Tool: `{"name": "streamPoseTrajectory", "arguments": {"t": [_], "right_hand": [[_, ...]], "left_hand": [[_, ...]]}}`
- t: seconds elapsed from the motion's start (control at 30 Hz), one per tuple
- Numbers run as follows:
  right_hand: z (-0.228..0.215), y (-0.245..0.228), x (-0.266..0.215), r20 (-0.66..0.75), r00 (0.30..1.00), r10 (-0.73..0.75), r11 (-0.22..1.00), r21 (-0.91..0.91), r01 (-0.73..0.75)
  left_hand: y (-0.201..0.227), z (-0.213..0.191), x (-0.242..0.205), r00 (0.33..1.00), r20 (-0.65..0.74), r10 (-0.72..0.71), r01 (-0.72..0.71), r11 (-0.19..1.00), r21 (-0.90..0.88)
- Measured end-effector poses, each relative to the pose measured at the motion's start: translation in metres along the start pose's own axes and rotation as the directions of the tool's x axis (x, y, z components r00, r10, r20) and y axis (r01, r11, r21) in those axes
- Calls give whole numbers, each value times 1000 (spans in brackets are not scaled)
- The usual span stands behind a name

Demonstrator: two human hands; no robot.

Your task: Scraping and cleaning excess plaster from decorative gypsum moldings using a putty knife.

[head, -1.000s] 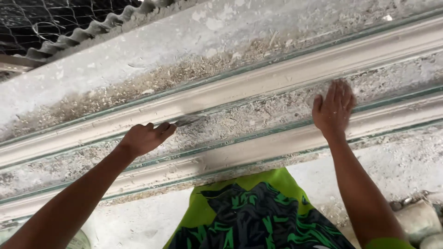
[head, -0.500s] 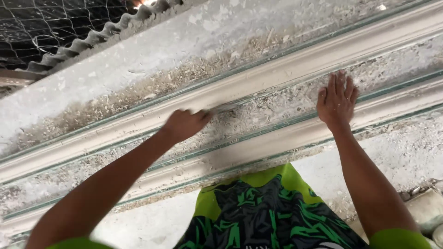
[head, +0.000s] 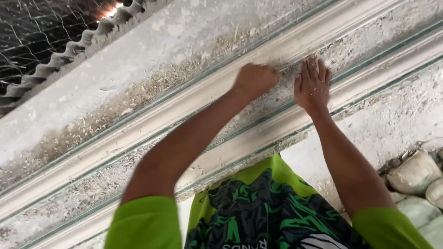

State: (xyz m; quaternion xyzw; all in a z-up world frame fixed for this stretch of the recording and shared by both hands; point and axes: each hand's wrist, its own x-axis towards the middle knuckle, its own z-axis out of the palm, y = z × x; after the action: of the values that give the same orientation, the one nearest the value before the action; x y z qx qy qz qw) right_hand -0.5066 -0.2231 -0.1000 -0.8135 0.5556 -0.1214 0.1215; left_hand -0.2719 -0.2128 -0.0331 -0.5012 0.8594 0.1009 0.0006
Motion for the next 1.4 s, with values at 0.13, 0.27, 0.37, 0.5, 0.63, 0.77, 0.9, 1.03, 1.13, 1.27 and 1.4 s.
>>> {"name": "streamPoseTrajectory", "arguments": {"t": [0.13,0.27,0.37,0.5,0.63,0.77,0.9,1.03,1.13,1.27,1.4], "right_hand": [[2,-1,10,-58,998,-12,1000,-3,12],[1,-3,16,-75,997,1,1000,-24,-3],[0,-5,10,-64,998,-3,1000,-26,2],[13,3,13,-71,998,-4,998,-68,-1],[-2,-3,13,-67,998,13,999,-42,-16],[1,-3,12,-82,997,10,999,-40,-13],[21,8,15,-47,999,-4,995,-99,-1],[8,1,15,-18,1000,1,998,-66,-2],[-14,2,23,218,975,53,997,-74,-38],[3,65,14,126,988,-88,985,160,68],[-22,195,62,60,998,-9,999,39,6]], "left_hand": [[-51,-24,-119,982,143,-124,125,992,3],[-86,-28,-198,947,1,-321,312,919,-243],[-56,-33,-125,909,99,-406,413,837,-359],[-18,0,27,953,-70,-296,267,925,-271],[-29,-43,-15,934,181,-307,356,843,-403],[-46,-52,-130,967,214,-135,149,988,-48],[-45,-53,-183,982,189,24,-72,966,248],[2,-7,-31,986,158,48,-76,981,177],[46,14,88,995,72,71,-82,985,154],[41,-33,57,994,105,-30,14,989,149],[15,-60,-26,956,279,-94,17,964,267]]}}
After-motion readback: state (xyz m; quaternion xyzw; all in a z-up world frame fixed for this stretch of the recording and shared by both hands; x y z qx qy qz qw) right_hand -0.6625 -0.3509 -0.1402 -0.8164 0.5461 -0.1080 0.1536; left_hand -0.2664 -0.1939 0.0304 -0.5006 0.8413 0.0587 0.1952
